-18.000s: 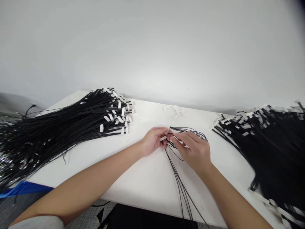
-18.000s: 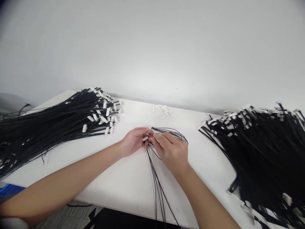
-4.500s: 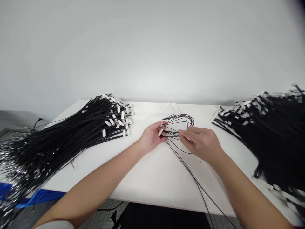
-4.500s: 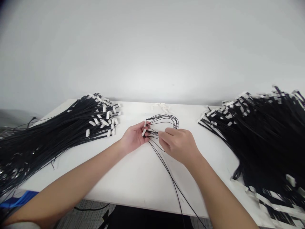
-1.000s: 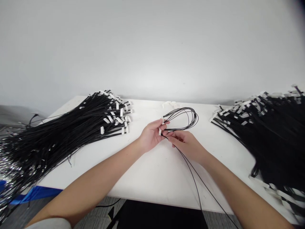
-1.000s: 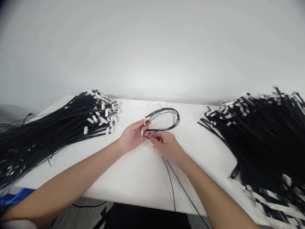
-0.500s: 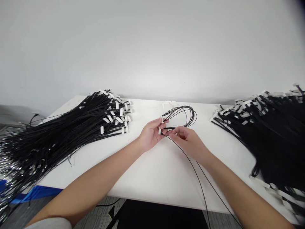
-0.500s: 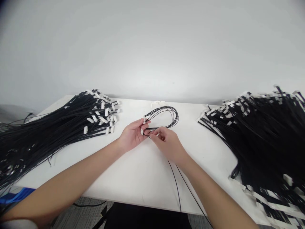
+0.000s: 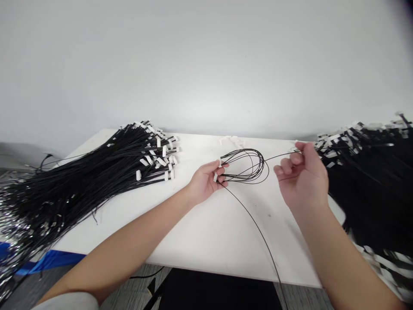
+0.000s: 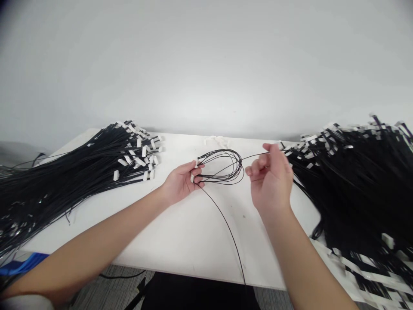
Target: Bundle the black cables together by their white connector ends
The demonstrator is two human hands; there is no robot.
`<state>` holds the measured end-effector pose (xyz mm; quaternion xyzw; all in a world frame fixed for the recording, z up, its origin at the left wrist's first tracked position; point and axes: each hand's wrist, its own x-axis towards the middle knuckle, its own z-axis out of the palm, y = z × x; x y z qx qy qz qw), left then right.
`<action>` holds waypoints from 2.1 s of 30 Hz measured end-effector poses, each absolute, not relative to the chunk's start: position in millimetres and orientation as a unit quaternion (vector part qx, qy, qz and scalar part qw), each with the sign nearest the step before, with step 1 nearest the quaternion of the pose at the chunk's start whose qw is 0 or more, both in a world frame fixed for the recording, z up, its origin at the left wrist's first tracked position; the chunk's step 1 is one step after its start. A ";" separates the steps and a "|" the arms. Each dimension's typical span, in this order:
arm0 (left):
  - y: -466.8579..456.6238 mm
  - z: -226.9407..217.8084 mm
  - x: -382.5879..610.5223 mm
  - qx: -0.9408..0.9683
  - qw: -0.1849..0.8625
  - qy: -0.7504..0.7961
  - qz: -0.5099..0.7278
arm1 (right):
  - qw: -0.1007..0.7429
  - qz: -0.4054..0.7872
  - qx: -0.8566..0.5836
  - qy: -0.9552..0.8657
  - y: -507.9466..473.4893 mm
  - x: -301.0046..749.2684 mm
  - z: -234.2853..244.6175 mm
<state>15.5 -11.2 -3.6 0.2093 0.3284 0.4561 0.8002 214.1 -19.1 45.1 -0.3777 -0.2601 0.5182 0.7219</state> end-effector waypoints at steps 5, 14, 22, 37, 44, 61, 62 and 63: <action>-10.7 -4.8 14.8 0.226 0.797 0.337 0.447 | 0.781 0.409 -0.408 -0.238 -10.8 222.1 45.2; -7.3 -7.2 15.2 0.234 0.815 0.312 0.429 | 0.590 0.414 -0.484 -0.496 -28.6 205.8 43.1; -6.4 0.0 13.9 0.191 0.847 0.275 0.413 | 0.476 0.219 -0.515 -0.679 -31.8 191.2 26.7; -8.9 3.6 15.5 0.223 0.832 0.309 0.403 | 0.443 0.322 -0.535 -0.644 -28.9 191.6 24.8; -10.9 3.0 15.0 0.219 0.832 0.307 0.406 | 0.443 0.343 -0.533 -0.634 -28.6 193.5 24.0; -11.9 2.2 16.4 0.218 0.829 0.310 0.412 | 0.447 0.374 -0.513 -0.630 -28.8 195.2 25.7; -11.7 1.8 16.3 0.218 0.828 0.311 0.412 | 0.447 0.373 -0.513 -0.631 -28.9 195.2 25.7; -11.5 1.4 16.1 0.219 0.828 0.311 0.413 | 0.446 0.373 -0.512 -0.632 -28.9 195.2 25.6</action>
